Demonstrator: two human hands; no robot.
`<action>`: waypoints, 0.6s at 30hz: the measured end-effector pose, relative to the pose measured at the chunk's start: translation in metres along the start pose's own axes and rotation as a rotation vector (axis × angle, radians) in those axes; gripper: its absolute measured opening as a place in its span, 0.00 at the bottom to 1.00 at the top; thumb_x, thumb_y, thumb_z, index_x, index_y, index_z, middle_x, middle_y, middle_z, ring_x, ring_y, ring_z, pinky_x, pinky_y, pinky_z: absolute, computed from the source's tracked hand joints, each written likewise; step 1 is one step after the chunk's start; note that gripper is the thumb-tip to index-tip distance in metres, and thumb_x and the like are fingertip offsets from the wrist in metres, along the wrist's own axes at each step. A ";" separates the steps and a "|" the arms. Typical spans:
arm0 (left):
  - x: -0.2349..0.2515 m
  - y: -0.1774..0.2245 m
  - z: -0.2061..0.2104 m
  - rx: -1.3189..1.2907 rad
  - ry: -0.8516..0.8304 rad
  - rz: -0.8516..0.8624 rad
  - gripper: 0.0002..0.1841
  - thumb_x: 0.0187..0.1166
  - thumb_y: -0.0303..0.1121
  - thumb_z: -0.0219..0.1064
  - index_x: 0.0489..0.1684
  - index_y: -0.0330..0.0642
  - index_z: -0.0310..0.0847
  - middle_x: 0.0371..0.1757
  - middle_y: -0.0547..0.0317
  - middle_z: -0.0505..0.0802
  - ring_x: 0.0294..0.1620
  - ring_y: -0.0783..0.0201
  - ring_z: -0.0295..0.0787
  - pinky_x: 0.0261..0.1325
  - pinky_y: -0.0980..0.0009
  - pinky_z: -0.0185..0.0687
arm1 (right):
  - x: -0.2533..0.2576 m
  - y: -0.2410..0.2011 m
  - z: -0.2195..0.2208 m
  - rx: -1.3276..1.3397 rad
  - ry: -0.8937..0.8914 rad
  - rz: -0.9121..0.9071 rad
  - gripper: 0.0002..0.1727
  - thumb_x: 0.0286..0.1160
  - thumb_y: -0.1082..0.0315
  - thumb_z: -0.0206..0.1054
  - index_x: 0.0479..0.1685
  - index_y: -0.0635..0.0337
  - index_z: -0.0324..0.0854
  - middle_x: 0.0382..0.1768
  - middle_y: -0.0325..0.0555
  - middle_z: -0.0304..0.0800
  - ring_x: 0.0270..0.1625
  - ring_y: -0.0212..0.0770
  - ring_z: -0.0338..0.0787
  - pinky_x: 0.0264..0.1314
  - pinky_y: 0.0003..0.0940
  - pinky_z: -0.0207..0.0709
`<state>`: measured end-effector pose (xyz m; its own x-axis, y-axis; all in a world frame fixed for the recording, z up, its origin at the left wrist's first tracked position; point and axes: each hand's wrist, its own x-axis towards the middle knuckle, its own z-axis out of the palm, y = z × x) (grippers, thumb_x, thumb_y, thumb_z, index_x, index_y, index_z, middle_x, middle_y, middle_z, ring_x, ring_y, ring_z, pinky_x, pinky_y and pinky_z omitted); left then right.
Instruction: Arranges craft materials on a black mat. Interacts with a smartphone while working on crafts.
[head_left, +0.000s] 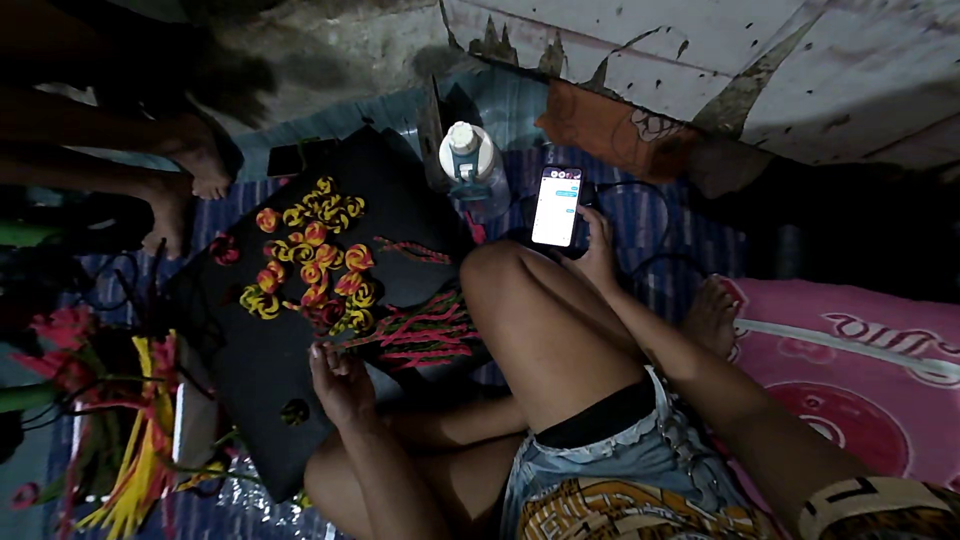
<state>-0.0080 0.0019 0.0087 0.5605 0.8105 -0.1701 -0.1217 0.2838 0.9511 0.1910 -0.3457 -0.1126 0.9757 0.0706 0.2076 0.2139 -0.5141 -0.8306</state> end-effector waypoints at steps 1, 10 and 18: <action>0.000 0.000 0.000 0.001 0.004 -0.002 0.19 0.96 0.37 0.37 0.43 0.58 0.77 0.17 0.84 0.78 0.13 0.88 0.68 0.19 0.92 0.65 | 0.000 0.001 0.000 -0.008 -0.006 0.006 0.52 0.50 0.61 0.88 0.82 0.67 0.67 0.79 0.66 0.73 0.78 0.63 0.75 0.73 0.56 0.74; 0.000 -0.001 -0.002 -0.019 0.000 -0.003 0.19 0.96 0.37 0.37 0.43 0.58 0.77 0.19 0.84 0.80 0.15 0.89 0.70 0.21 0.92 0.67 | 0.000 0.004 0.001 -0.018 0.000 -0.004 0.52 0.48 0.64 0.89 0.82 0.66 0.67 0.79 0.66 0.73 0.79 0.64 0.74 0.74 0.58 0.73; -0.001 0.000 0.002 -0.014 0.005 0.005 0.18 0.96 0.35 0.39 0.43 0.57 0.78 0.19 0.83 0.80 0.15 0.89 0.70 0.20 0.92 0.67 | 0.000 0.003 0.002 -0.018 0.009 -0.015 0.51 0.49 0.64 0.88 0.82 0.67 0.68 0.79 0.66 0.73 0.78 0.64 0.75 0.74 0.57 0.72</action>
<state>-0.0070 0.0002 0.0089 0.5559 0.8143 -0.1671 -0.1355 0.2871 0.9483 0.1920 -0.3459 -0.1158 0.9719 0.0707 0.2246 0.2274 -0.5282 -0.8181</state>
